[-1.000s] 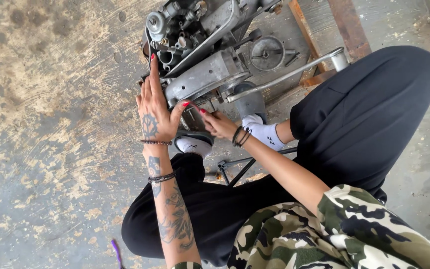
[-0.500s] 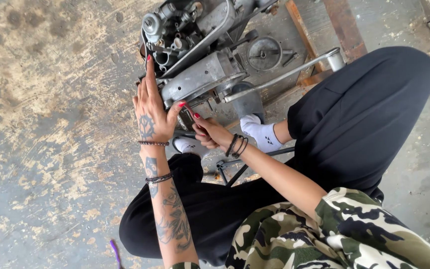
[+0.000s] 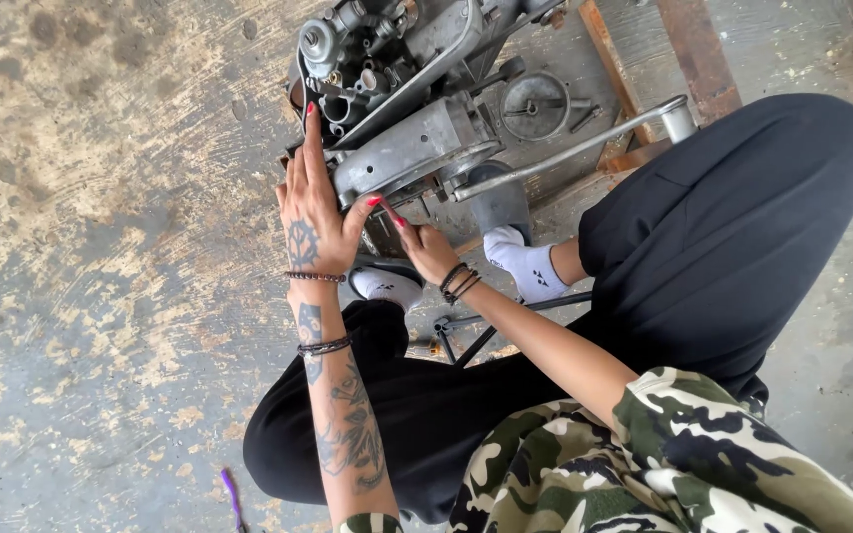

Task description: Removing an engine cover and cleaning internal components of a motorcycle engine using a small tool

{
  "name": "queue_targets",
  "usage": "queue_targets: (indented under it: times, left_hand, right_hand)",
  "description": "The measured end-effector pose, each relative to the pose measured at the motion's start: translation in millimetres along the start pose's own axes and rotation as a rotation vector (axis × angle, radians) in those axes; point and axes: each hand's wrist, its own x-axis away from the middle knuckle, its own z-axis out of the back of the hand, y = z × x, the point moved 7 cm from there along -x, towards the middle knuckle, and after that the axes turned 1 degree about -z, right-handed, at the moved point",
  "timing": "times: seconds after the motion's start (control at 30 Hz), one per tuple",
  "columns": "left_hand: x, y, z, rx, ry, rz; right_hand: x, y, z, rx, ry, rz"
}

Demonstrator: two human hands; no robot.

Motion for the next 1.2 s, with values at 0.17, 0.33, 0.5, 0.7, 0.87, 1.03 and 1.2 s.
queue_targets:
  times: [0.17, 0.33, 0.5, 0.7, 0.87, 1.03, 1.2]
  left_hand:
    - [2, -5, -3, 0.003, 0.003, -0.024]
    - [2, -2, -2, -0.02, 0.018, 0.009]
    - [0, 4, 2, -0.063, 0.053, -0.018]
    - [1, 0, -1, -0.038, 0.025, 0.003]
    - [3, 2, -1, -0.056, 0.045, -0.014]
    - [2, 0, -2, -0.064, 0.062, -0.026]
    - [3, -5, -5, -0.071, 0.049, -0.005]
  right_hand:
    - [17, 51, 42, 0.395, 0.1, -0.159]
    - [14, 27, 54, 0.437, 0.05, -0.007]
    - [-3, 48, 42, 0.474, 0.012, -0.028]
    - [26, 69, 58, 0.362, -0.043, -0.096]
    - [5, 21, 53, 0.449, -0.039, 0.021]
    - [2, 58, 52, 0.508, -0.021, -0.027]
    - [27, 60, 73, 0.509, 0.023, -0.039]
